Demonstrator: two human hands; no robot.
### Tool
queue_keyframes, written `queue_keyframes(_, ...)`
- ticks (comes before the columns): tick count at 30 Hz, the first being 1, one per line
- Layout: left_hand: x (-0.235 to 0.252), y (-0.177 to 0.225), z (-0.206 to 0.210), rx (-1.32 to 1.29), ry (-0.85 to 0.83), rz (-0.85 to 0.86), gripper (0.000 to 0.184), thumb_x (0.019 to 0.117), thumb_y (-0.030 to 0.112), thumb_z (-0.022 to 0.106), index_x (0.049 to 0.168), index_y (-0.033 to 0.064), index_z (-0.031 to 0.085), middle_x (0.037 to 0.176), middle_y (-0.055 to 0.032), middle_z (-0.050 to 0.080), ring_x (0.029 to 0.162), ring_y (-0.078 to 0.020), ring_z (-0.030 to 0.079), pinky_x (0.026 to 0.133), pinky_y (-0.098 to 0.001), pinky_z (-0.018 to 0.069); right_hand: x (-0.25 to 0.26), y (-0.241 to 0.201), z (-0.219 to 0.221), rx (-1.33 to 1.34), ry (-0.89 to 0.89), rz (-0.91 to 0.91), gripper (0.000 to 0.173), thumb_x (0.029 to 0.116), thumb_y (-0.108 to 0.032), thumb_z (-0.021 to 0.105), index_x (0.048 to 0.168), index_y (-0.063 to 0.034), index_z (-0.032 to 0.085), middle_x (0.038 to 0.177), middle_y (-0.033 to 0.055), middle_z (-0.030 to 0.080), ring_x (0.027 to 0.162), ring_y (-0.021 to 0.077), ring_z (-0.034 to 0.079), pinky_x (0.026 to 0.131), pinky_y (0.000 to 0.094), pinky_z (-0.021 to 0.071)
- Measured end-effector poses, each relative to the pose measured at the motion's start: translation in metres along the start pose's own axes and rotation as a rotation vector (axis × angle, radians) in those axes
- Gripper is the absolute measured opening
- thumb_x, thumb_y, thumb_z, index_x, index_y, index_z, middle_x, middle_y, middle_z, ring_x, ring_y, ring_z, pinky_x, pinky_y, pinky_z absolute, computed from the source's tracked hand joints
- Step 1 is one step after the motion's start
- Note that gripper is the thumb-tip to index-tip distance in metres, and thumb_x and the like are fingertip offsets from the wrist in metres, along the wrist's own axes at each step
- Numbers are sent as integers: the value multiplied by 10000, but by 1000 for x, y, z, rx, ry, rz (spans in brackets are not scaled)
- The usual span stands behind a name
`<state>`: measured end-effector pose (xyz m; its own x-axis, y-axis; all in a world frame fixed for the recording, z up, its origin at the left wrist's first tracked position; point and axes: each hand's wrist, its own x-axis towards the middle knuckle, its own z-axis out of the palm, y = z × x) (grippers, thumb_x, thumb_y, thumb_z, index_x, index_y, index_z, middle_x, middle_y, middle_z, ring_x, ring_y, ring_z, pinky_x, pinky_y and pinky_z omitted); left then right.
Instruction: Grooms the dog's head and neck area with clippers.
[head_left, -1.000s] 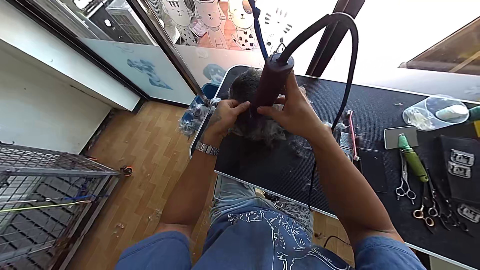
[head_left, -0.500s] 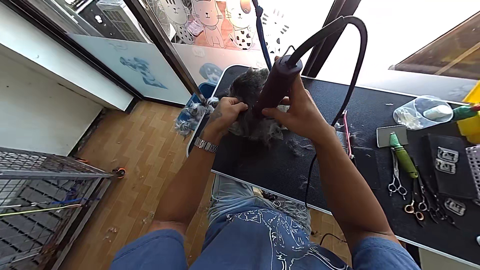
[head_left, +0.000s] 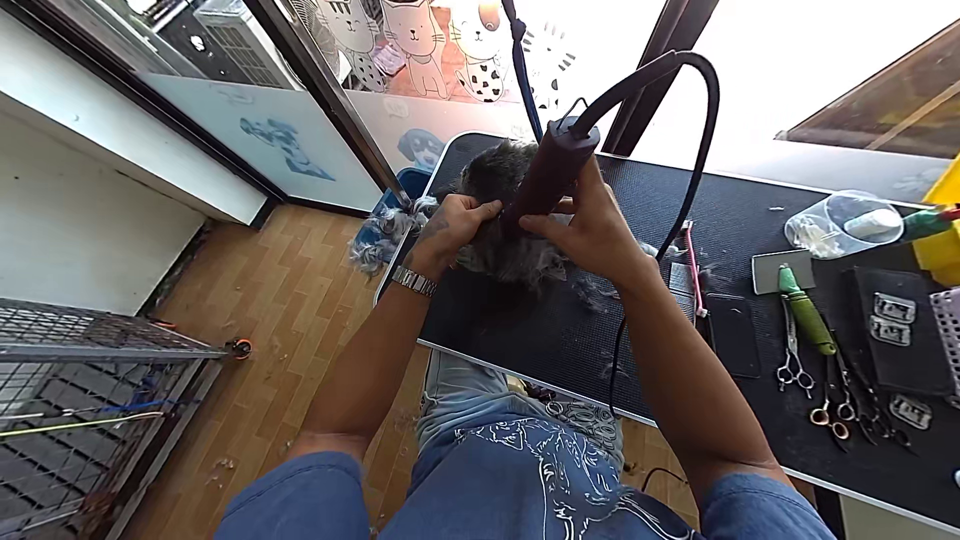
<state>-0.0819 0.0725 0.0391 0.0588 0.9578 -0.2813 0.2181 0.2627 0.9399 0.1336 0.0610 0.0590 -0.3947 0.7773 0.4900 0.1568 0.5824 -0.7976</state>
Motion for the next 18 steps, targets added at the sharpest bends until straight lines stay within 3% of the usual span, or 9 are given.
queue_keyframes(4,5,6,-7,-94,-82,-52,178,1038,146,560,949,17,643,816,-50,698,714,-116,686,673,-302,597,2,-4,2,123,331,2,720,882,-85,779,1412,63,315,1193,167,643,1093,225,698,858,381,643)
queue_keyframes(6,7,9,-10,-131,-124,-90,156,1043,125,525,985,26,631,844,-52,701,734,-126,696,681,-303,604,5,-8,9,173,471,9,739,881,-74,777,1404,48,270,1168,152,615,1054,207,703,813,361,654)
queue_keyframes(11,14,17,-16,-136,-194,-94,143,1035,102,504,1017,29,625,895,-69,717,783,-154,717,719,-327,617,12,-7,18,159,512,-8,742,877,-97,798,1390,45,281,1138,158,629,1027,221,720,805,373,664)
queue_keyframes(18,14,24,-22,24,-169,35,133,1014,77,528,938,39,631,827,-32,687,758,-110,682,713,-303,593,4,-10,-2,278,586,-4,750,889,-63,754,1421,44,236,1180,154,594,1063,223,694,838,360,645)
